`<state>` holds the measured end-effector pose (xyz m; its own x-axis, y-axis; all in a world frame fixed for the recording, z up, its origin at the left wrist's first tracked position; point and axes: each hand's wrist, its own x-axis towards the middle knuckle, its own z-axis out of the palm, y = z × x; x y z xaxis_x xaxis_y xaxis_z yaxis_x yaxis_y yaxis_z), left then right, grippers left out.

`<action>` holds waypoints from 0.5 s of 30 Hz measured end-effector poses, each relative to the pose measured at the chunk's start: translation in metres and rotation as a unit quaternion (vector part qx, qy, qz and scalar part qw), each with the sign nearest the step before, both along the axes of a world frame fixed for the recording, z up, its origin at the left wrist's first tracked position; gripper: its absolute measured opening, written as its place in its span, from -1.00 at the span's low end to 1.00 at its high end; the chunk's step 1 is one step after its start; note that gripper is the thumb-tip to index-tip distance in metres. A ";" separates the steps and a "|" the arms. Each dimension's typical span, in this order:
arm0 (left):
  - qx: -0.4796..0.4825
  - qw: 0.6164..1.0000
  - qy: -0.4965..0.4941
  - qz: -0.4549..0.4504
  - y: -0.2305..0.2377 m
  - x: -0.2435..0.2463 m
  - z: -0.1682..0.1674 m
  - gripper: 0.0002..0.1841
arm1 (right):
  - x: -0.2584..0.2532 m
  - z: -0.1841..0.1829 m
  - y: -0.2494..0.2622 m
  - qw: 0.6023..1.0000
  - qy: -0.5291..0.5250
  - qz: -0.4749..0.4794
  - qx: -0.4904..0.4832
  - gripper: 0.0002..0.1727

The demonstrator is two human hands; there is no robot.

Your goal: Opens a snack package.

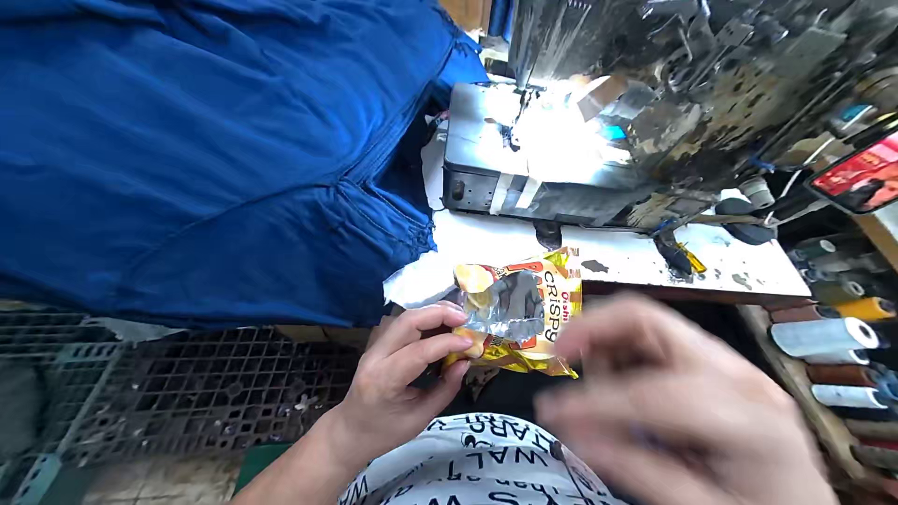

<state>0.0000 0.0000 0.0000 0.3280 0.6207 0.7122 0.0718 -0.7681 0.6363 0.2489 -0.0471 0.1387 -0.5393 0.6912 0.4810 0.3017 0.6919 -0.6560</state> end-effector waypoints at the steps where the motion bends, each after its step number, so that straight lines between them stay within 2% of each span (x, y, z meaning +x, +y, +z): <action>1: -0.004 1.000 0.004 0.001 -0.001 0.003 -0.001 -0.71 | -0.002 -0.015 0.013 0.987 -0.081 -0.121 0.072 -0.83; 2: -0.010 1.000 0.009 0.002 -0.002 0.006 -0.002 -0.72 | -0.005 -0.028 0.024 0.963 -0.156 -0.195 0.105 -0.88; 3: -0.013 1.000 0.013 0.003 -0.002 0.010 -0.002 -0.72 | -0.011 -0.038 0.034 0.943 -0.214 -0.230 0.109 -0.90; 6: -0.005 1.000 0.022 0.008 0.000 0.022 -0.007 -0.75 | -0.027 -0.056 0.049 0.907 -0.333 -0.248 0.076 -0.92; 11: 0.019 0.998 0.046 0.045 0.018 0.037 -0.024 -0.78 | -0.043 -0.060 0.074 0.869 -0.428 -0.247 -0.019 -0.85; 15: -0.002 0.996 0.067 0.066 0.039 0.044 -0.025 -0.78 | -0.049 -0.064 0.100 0.841 -0.471 -0.248 -0.098 -0.77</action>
<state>0.0443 0.0389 -0.0254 0.3359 0.6675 0.6645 0.2562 -0.7437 0.6175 0.1996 0.0525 0.0750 -0.2400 0.9595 -0.1473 0.9707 0.2350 -0.0503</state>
